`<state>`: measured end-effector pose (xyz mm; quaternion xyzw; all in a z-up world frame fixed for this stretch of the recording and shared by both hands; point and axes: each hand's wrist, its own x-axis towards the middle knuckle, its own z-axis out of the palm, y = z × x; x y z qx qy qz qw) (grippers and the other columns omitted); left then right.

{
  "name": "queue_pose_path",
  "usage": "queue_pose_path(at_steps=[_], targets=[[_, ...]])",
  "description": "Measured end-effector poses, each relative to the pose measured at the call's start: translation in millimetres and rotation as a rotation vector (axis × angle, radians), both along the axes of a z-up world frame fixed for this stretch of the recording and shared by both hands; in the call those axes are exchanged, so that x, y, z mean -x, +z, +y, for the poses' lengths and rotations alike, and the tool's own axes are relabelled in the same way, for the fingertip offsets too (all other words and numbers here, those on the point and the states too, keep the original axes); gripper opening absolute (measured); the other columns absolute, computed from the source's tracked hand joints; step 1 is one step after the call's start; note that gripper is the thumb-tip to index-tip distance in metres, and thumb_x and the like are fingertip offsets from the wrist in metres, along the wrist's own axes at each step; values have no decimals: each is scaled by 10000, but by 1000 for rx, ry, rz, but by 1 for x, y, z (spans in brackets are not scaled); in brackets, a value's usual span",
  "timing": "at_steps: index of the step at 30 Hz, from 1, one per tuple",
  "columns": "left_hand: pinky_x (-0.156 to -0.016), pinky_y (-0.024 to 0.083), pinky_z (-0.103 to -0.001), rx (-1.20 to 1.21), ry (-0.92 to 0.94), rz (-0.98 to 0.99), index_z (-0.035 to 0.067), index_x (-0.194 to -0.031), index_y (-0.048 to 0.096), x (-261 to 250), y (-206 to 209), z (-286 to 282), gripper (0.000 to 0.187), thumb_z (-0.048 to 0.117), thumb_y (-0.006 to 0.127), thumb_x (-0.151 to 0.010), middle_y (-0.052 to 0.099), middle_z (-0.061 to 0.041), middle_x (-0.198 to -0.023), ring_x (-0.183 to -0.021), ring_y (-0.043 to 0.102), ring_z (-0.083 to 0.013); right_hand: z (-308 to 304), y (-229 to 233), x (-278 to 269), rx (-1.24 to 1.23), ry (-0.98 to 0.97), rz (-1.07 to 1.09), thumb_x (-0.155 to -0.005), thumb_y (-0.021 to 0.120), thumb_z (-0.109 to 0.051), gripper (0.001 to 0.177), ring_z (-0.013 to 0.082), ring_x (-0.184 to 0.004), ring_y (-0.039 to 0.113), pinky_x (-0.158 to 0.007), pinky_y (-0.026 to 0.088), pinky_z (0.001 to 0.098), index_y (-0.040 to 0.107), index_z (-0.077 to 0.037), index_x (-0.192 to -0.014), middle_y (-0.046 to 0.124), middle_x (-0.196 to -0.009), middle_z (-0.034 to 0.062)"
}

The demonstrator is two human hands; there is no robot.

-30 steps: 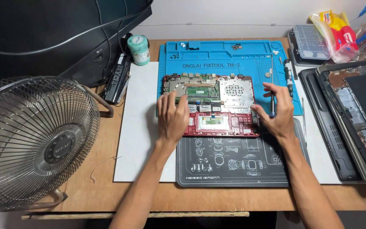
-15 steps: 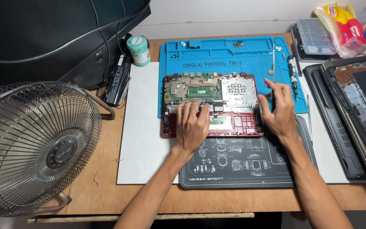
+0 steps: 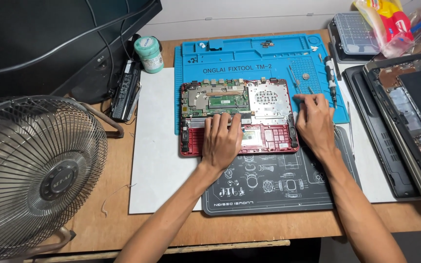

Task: The person removes a laptop battery and sets it aside. They then use a screwdriver to unscrew and remove the motherboard from the laptop chassis, disconnecting cables as needed. Finally, they lift the motherboard out of the case and inspect it.

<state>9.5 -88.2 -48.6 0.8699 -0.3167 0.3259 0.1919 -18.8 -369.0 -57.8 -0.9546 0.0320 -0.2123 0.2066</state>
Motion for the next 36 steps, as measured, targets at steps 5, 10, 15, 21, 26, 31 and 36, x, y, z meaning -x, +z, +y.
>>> queue_pose_path(at_steps=[5, 10, 15, 21, 26, 31, 36], targets=[[-738, 429, -376, 16, 17, -16, 82, -1060, 660, 1, -6, 1, 163, 122, 606, -912, 482, -42, -827, -756, 523, -224, 6, 7, 3, 41, -11, 15, -1021, 579, -16, 300, 335, -1047, 606, -884, 438, 449, 694, -135, -1272, 529, -1121, 91], [-735, 427, -371, 20, 23, -13, 87, -1038, 658, 9, -1, 3, 137, 118, 596, -920, 482, -39, -835, -767, 521, -222, 8, 10, 3, 33, -14, 14, -1038, 594, -47, 257, 342, -1054, 597, -881, 433, 456, 696, -127, -1259, 508, -1138, 94], [-746, 441, -401, 14, 45, -28, 81, -1024, 627, 7, -10, 2, 132, 139, 603, -907, 474, -54, -860, -819, 534, -262, 13, 15, 5, 102, -7, -110, -1043, 644, -115, 233, 304, -1075, 596, -938, 405, 445, 692, -168, -1265, 495, -1171, 54], [-730, 428, -381, 44, 43, -2, 88, -1007, 640, 5, -9, 4, 124, 95, 611, -886, 456, -29, -854, -814, 522, -236, 37, 24, 6, 252, 89, -201, -1006, 717, -197, 235, 224, -1085, 622, -954, 387, 392, 704, -249, -1235, 529, -1188, -4], [-727, 412, -376, 53, 48, 6, 89, -998, 639, 7, -8, 5, 112, 85, 605, -892, 445, -20, -849, -808, 512, -232, 70, 21, 0, 372, 178, -212, -950, 720, -207, 227, 183, -1004, 658, -942, 405, 391, 682, -250, -1170, 577, -1117, -13], [-730, 422, -389, 53, 49, -24, 77, -1004, 626, 6, -8, 5, 118, 88, 611, -888, 447, -33, -851, -812, 524, -254, 79, 19, -9, 551, 188, -314, -961, 663, -193, 182, 141, -919, 645, -945, 416, 348, 651, -254, -1132, 591, -1059, -45], [-749, 420, -385, 64, 43, 34, 86, -1024, 638, 7, -6, 6, 134, 77, 595, -898, 473, -35, -860, -832, 535, -245, 79, 13, -9, 442, 229, -421, -970, 667, -139, 165, 153, -804, 629, -872, 434, 306, 685, -211, -1117, 549, -897, -30]])
